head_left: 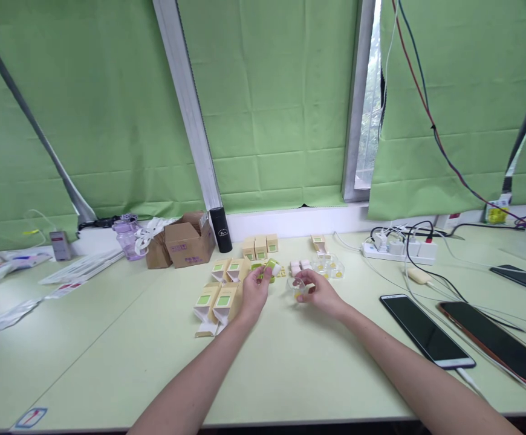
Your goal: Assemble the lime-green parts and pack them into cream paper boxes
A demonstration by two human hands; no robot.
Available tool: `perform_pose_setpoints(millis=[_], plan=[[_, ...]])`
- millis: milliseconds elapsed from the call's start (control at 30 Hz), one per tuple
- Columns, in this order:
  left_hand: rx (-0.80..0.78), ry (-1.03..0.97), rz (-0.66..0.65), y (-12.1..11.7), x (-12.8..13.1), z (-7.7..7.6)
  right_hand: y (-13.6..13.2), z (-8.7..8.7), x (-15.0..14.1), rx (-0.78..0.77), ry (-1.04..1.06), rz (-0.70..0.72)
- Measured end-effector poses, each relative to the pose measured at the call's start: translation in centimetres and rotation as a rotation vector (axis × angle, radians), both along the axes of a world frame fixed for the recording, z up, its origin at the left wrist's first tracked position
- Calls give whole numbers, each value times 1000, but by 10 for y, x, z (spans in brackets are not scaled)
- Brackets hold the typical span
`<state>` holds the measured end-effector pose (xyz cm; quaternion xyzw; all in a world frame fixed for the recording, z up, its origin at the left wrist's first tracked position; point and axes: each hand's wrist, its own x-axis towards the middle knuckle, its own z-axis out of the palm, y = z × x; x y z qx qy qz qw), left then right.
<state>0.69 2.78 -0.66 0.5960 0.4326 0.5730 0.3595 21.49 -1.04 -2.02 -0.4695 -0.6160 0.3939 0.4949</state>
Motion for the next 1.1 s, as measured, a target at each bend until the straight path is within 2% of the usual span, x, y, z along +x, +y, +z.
perform_pose_setpoints(millis=[167, 333, 567, 800, 933, 1100], plan=[[-40, -41, -3, -1, 1, 2, -13, 18, -7, -87, 558, 158], [-19, -44, -26, -3, 3, 3, -19, 22, -14, -161, 742, 219], [-11, -36, -21, -5, 3, 3, -18, 16, -18, -157, 811, 182], [-2, -44, -82, -9, 5, 4, -16, 7, -21, -111, 635, 61], [6, -30, -81, -9, 6, 3, -15, 3, -23, -116, 567, 78], [14, -15, -104, -9, 7, -1, -16, 3, -27, -114, 596, 130]])
